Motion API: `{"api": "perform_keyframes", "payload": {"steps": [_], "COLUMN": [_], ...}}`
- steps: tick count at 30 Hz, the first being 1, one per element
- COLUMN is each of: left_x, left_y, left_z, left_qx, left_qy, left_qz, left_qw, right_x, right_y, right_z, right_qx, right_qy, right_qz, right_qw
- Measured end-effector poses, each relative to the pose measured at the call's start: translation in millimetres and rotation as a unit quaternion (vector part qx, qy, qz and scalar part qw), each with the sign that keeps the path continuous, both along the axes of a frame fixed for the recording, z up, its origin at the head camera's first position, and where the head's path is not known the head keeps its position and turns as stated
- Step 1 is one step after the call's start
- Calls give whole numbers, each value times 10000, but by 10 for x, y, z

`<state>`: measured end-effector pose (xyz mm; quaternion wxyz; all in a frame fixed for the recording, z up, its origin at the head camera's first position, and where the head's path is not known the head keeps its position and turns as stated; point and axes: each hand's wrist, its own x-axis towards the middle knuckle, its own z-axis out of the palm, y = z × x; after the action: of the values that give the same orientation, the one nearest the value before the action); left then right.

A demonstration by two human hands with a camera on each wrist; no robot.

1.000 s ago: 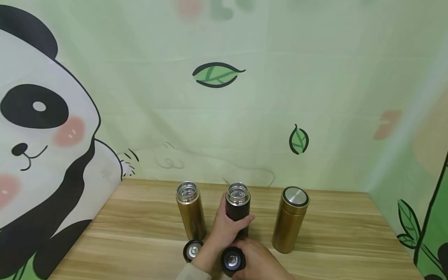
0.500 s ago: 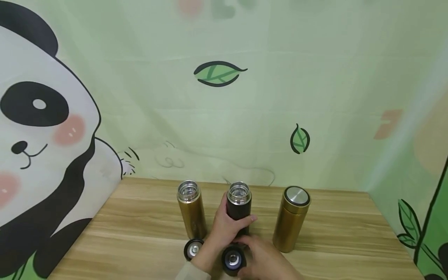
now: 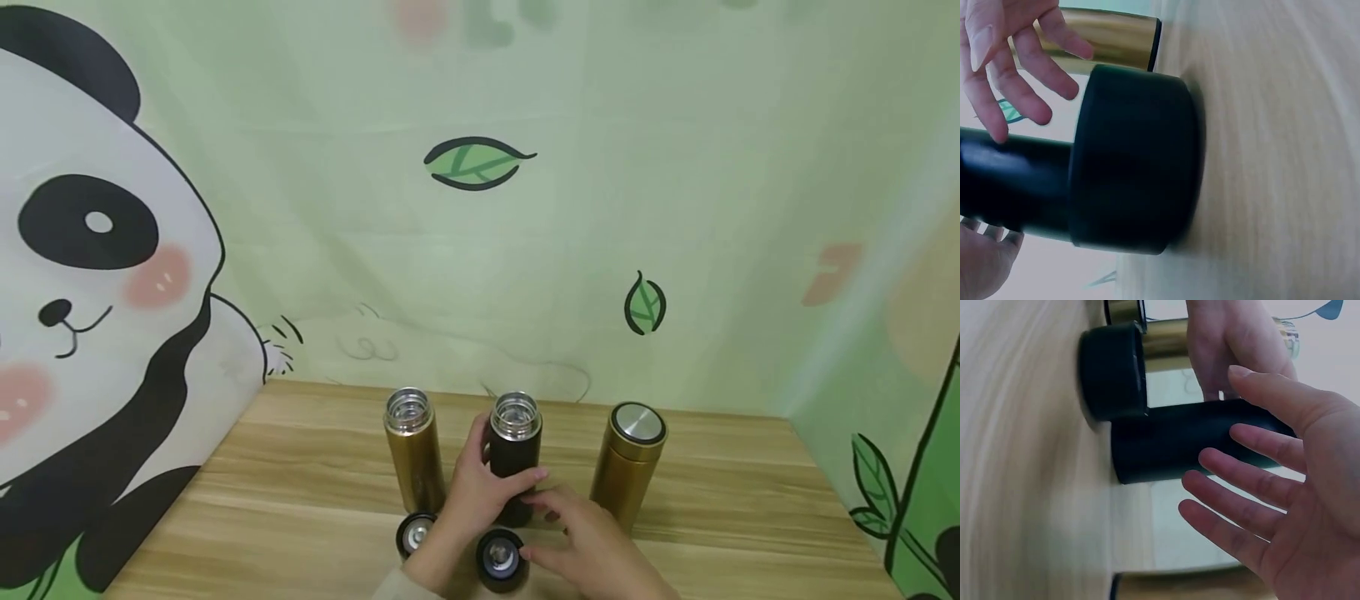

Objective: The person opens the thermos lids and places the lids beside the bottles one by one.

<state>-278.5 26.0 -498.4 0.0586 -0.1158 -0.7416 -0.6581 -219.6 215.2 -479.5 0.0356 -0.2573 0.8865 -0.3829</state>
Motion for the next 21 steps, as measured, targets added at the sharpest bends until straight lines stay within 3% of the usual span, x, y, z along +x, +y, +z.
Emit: {"api": "perform_keyframes", "payload": {"steps": [6,11,21], "left_x": [70,153,409], "left_y": [-58,-132,-251], "left_z": [71,138,343], "left_qx": [-64,-137,-724], "left_qy": [106,241,333], "left_qz": [-66,-27,401], "left_qw": [9999,9996,9960], "right_x": [59,109,172], "right_y": [83,131,221], "right_z": [100,186,382], "right_qx": [78,12,67], "right_qy": [84,167,-126], "right_qz": [-394,-454,-746], "right_qw": [9992,9988,9971]}}
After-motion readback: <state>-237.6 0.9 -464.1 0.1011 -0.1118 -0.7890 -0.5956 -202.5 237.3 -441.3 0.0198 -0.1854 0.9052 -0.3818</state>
